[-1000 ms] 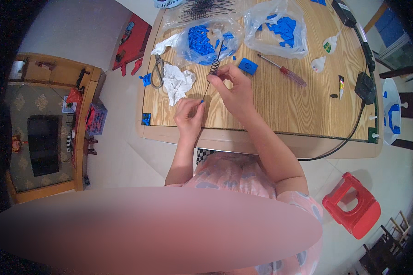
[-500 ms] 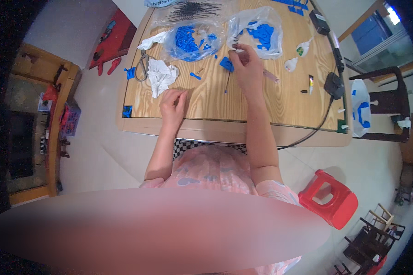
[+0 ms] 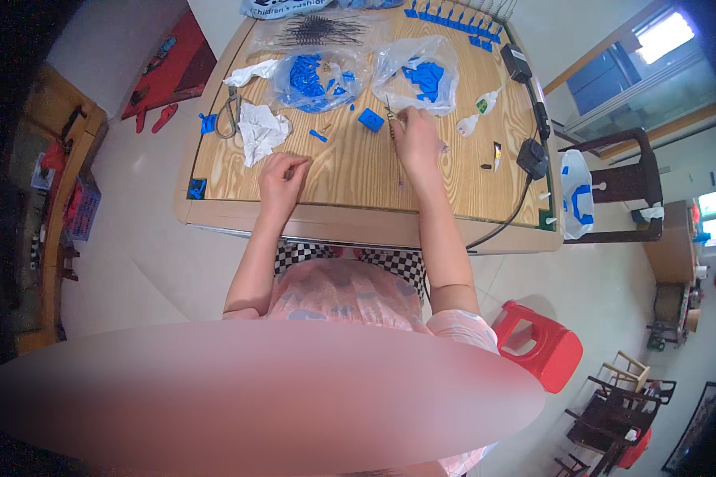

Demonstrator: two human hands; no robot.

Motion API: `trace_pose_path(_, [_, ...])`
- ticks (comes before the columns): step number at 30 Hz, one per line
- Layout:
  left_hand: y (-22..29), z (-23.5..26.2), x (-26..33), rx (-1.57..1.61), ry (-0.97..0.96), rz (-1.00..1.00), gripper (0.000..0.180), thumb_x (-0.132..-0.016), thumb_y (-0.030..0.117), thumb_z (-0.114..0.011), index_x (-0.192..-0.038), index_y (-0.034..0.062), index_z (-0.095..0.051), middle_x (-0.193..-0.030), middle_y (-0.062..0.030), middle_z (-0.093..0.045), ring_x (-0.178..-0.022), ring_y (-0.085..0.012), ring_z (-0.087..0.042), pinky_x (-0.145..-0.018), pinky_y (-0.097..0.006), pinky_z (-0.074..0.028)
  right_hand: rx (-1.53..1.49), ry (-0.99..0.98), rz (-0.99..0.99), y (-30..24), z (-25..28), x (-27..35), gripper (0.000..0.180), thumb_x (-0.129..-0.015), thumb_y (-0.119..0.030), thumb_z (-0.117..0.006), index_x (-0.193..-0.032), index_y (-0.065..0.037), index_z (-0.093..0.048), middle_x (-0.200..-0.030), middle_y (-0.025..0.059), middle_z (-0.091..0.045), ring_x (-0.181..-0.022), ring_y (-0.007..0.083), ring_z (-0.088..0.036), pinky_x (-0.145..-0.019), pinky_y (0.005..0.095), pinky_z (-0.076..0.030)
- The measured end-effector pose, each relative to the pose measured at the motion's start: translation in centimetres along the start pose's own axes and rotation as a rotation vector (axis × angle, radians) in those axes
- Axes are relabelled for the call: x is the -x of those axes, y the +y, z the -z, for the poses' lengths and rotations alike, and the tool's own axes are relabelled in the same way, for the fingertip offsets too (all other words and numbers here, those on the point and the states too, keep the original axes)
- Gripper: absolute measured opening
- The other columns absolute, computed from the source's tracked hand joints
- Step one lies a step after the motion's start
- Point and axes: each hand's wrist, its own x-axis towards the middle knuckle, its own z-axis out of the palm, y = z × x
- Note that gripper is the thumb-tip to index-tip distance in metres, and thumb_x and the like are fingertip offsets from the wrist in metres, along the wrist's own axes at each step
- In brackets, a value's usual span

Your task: Assembling small blue plastic and wire components using glue at a workstation.

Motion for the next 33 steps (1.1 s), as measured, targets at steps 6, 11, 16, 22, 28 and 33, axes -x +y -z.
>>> trace_pose_path(6, [-0.2, 0.0, -0.1, 0.005, -0.003, -0.028, 0.006, -0.076, 0.004, -0.071, -0.081, 0.0028, -0.068, -0.077, -0.0087, -0.063, -0.071, -0.0233, -0.060, -0.064, -0.032, -0.047, 0.129, -0.036, 0.346, -3.1, -1.9, -0.9, 0.020, -0.078, -0.019, -0.068, -0.090, -0.003, -0.063, -0.089, 0.0162, -0.064, -0.085, 0.0341, -0.059, -0.076, 0.0450, -0.046])
trace_pose_path(11, [0.4, 0.0, -1.1, 0.067, -0.067, 0.014, 0.006, -0.077, 0.003, -0.068, -0.082, 0.0028, -0.068, -0.082, -0.0099, -0.063, -0.079, -0.0262, -0.060, -0.069, -0.034, -0.048, 0.184, -0.118, 0.254, -1.3, -3.8, -2.1, 0.016, -0.078, -0.015, -0.064, -0.091, -0.006, -0.065, -0.084, 0.0124, -0.065, -0.086, 0.0311, -0.059, -0.073, 0.0432, -0.045])
trace_pose_path(16, [-0.1, -0.7, -6.4, -0.044, -0.078, -0.102, 0.007, -0.078, 0.011, -0.067, -0.082, 0.0056, -0.068, -0.081, -0.0095, -0.061, -0.084, -0.0292, -0.058, -0.073, -0.039, -0.047, 0.071, -0.097, 0.316, -1.7, -4.2, -2.7, 0.019, -0.077, -0.016, -0.065, -0.095, -0.008, -0.065, -0.089, 0.0117, -0.065, -0.089, 0.0306, -0.059, -0.075, 0.0439, -0.046])
trace_pose_path(22, [-2.0, -4.7, -10.5, -0.129, -0.185, -0.147, 0.009, -0.077, 0.013, -0.067, -0.082, 0.0057, -0.068, -0.082, -0.0109, -0.062, -0.084, -0.0306, -0.058, -0.074, -0.041, -0.047, 0.070, -0.104, 0.475, -3.9, -5.1, -3.0, 0.021, -0.075, -0.015, -0.067, -0.096, -0.010, -0.066, -0.092, 0.0108, -0.064, -0.094, 0.0290, -0.058, -0.078, 0.0434, -0.046])
trace_pose_path(28, [-3.3, -3.9, -9.9, 0.038, -0.168, -0.043, 0.009, -0.078, 0.011, -0.068, -0.085, 0.0054, -0.069, -0.082, -0.0116, -0.063, -0.076, -0.0286, -0.059, -0.070, -0.037, -0.048, -0.083, -0.193, 0.262, -2.6, -5.0, -3.2, 0.021, -0.079, -0.012, -0.065, -0.100, -0.007, -0.066, -0.091, 0.0127, -0.067, -0.090, 0.0286, -0.062, -0.076, 0.0406, -0.048])
trace_pose_path(33, [-2.4, -4.0, -9.8, 0.318, -0.144, 0.043, 0.020, -0.083, 0.008, -0.067, -0.102, 0.0065, -0.069, -0.084, -0.0069, -0.066, -0.071, -0.0176, -0.061, -0.065, -0.029, -0.049, -0.540, -0.370, -0.004, -1.3, -4.8, -3.1, 0.021, -0.085, -0.011, -0.062, -0.104, 0.000, -0.065, -0.087, 0.0127, -0.069, -0.077, 0.0207, -0.065, -0.070, 0.0329, -0.050])
